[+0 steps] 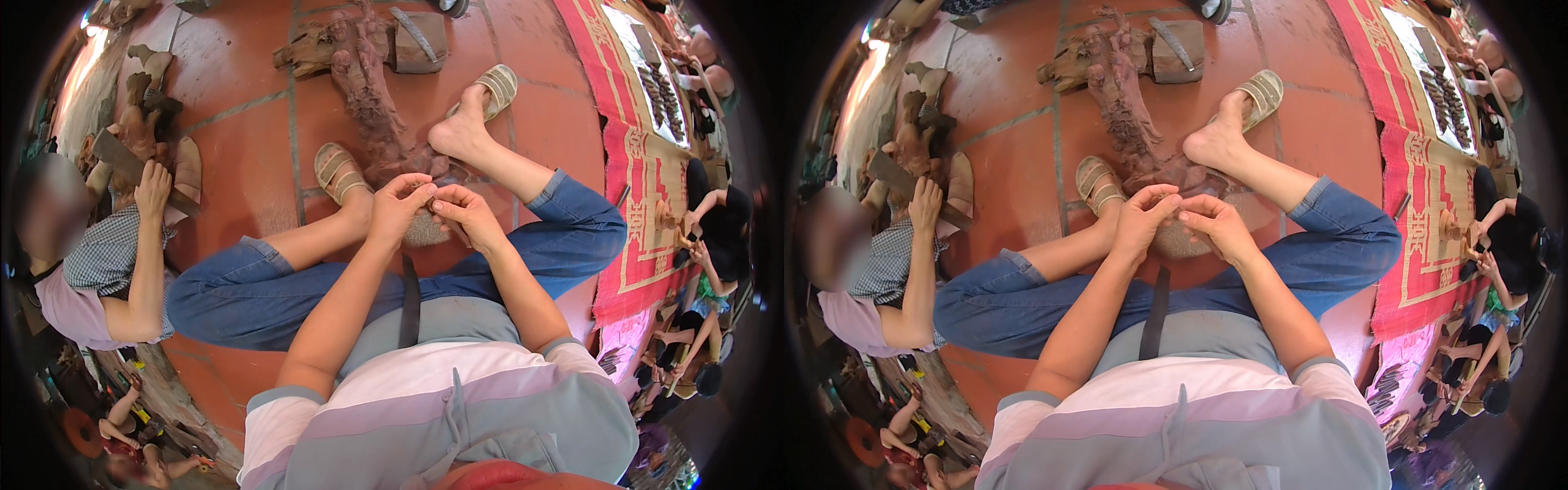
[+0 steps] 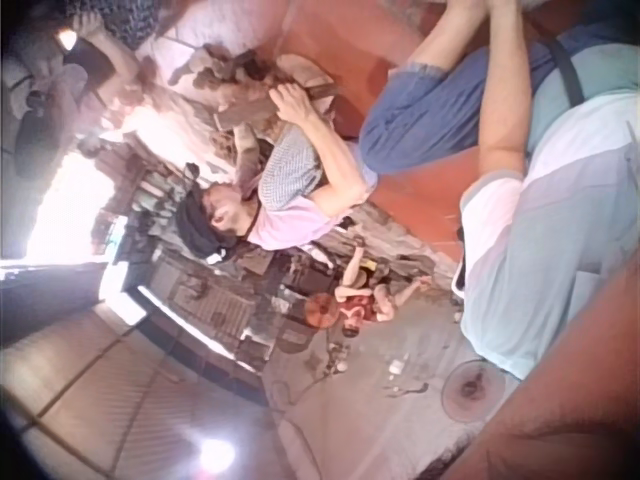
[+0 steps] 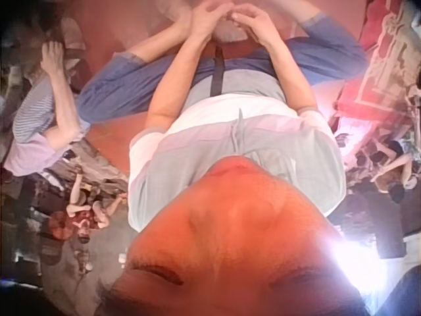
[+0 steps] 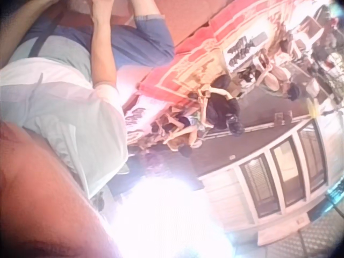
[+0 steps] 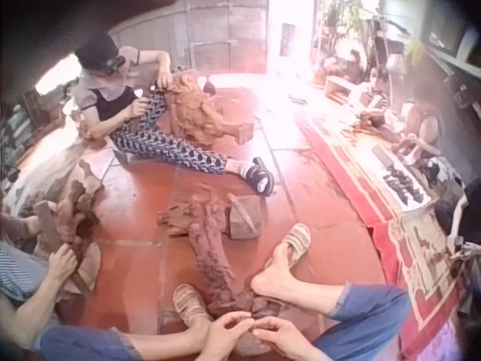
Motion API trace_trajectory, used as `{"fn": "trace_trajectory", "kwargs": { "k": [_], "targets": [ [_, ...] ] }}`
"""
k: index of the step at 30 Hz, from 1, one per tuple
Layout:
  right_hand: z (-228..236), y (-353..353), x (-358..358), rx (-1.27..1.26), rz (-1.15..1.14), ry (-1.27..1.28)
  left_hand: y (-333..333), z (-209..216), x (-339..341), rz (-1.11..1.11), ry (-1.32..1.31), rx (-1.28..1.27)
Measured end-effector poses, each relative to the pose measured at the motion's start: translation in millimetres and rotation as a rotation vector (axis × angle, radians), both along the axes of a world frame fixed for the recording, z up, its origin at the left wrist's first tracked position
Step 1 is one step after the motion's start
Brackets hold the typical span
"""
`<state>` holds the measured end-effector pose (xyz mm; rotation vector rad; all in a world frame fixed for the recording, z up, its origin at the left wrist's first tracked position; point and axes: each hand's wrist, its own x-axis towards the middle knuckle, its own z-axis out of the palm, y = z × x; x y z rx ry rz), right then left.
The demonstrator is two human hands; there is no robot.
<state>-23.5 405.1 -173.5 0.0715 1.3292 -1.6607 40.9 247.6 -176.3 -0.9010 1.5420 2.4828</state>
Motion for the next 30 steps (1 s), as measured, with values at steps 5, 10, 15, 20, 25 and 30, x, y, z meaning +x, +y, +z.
{"fn": "trace_trajectory", "kwargs": {
  "k": [5, 10, 15, 20, 25, 30],
  "targets": [
    [-4, 3, -2, 0.01, 0.012, -0.076, 3, 4, -3, 0.003, -0.06, -0.012],
    [-11, 1, -3, 0.027, -0.004, -0.013, 8, -5, -2, 0.041, -0.075, -0.031],
    [-3, -3, -4, 0.091, 0.082, 0.199, 7, -9, -3, 0.051, -0.052, -0.02],
    [8, -6, -2, 0.304, 0.151, 0.625, -6, -9, -12, 0.117, -0.083, -0.104],
    [25, -14, -12, 0.449, 0.063, 0.869, -19, -23, -12, 0.328, -0.173, -0.261],
    [36, -29, -25, 0.591, 0.191, 1.045, -69, -66, -44, 0.496, -0.13, -0.391]
  ]
}}
